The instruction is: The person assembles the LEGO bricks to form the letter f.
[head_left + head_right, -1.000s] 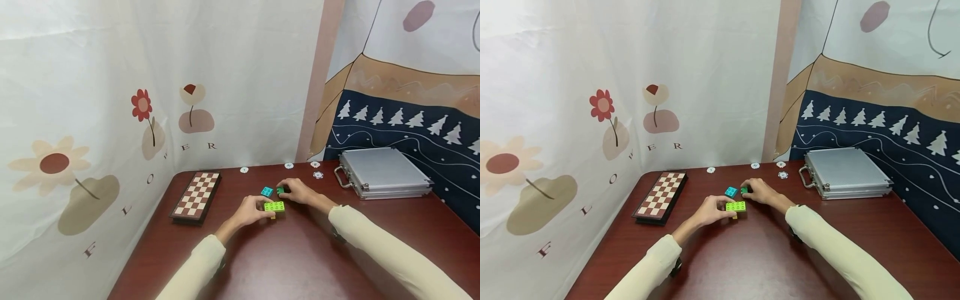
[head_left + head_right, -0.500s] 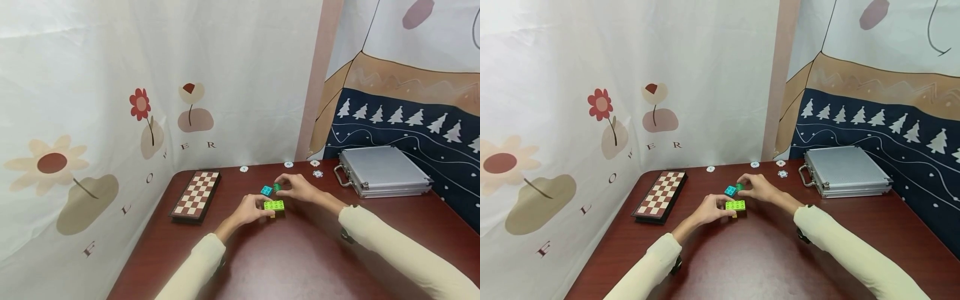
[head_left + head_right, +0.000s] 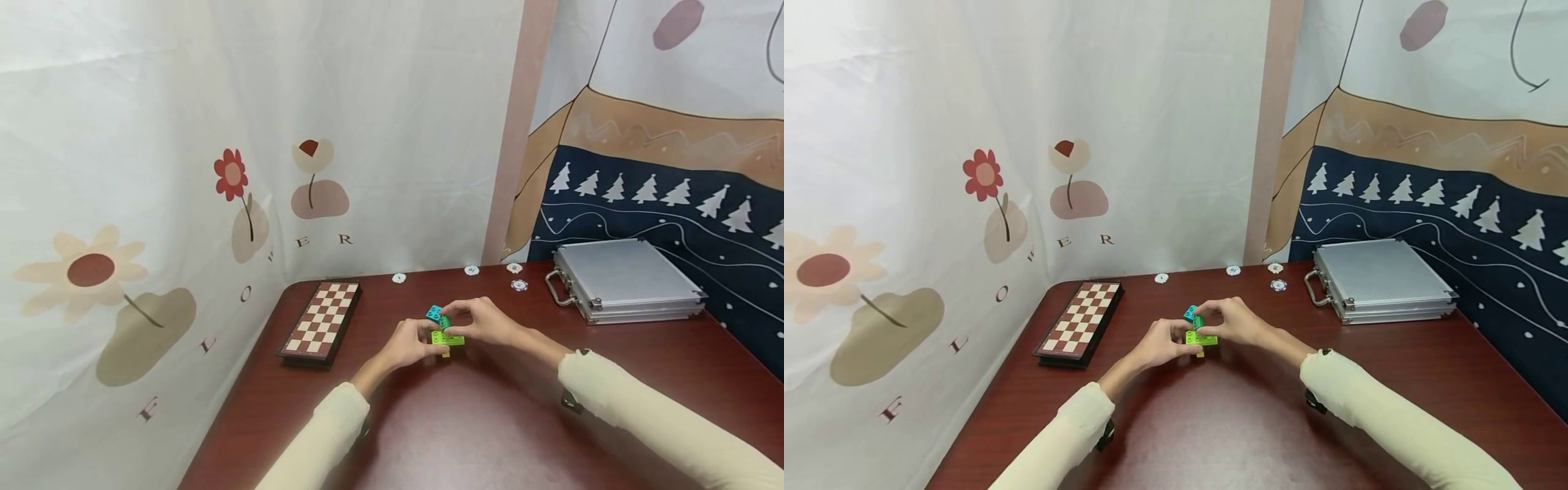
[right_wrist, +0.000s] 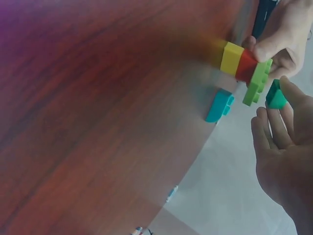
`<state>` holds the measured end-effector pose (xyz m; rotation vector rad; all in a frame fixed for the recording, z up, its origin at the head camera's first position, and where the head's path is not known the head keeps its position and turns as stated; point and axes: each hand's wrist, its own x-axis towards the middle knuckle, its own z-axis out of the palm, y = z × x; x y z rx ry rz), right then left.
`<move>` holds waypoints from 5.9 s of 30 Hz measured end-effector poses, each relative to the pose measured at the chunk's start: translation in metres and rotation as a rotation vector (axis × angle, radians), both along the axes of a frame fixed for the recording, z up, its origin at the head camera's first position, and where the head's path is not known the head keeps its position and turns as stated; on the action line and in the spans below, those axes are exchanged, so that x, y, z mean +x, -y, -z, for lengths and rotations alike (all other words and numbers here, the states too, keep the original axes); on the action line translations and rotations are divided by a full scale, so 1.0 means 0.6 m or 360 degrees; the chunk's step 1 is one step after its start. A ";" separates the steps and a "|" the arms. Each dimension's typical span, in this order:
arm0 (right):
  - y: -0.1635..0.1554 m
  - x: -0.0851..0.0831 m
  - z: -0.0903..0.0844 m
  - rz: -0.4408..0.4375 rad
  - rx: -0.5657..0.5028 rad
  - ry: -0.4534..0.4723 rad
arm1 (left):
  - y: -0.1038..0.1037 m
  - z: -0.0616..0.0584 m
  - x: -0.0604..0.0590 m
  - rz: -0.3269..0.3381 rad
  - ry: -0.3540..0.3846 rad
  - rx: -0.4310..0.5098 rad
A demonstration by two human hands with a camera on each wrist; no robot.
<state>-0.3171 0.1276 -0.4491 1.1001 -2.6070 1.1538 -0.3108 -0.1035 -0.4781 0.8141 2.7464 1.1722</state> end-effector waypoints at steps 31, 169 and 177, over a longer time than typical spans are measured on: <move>0.005 0.014 0.030 -0.0073 -0.0254 0.0182 | 0.000 -0.006 0.001 -0.0014 0.0004 -0.0057; -0.048 -0.075 -0.010 -0.0145 0.0087 -0.0086 | 0.002 -0.019 0.014 0.0038 -0.0114 0.0092; -0.043 -0.045 -0.054 -0.0209 0.0039 -0.0072 | 0.000 -0.015 0.014 0.0012 -0.0089 0.0088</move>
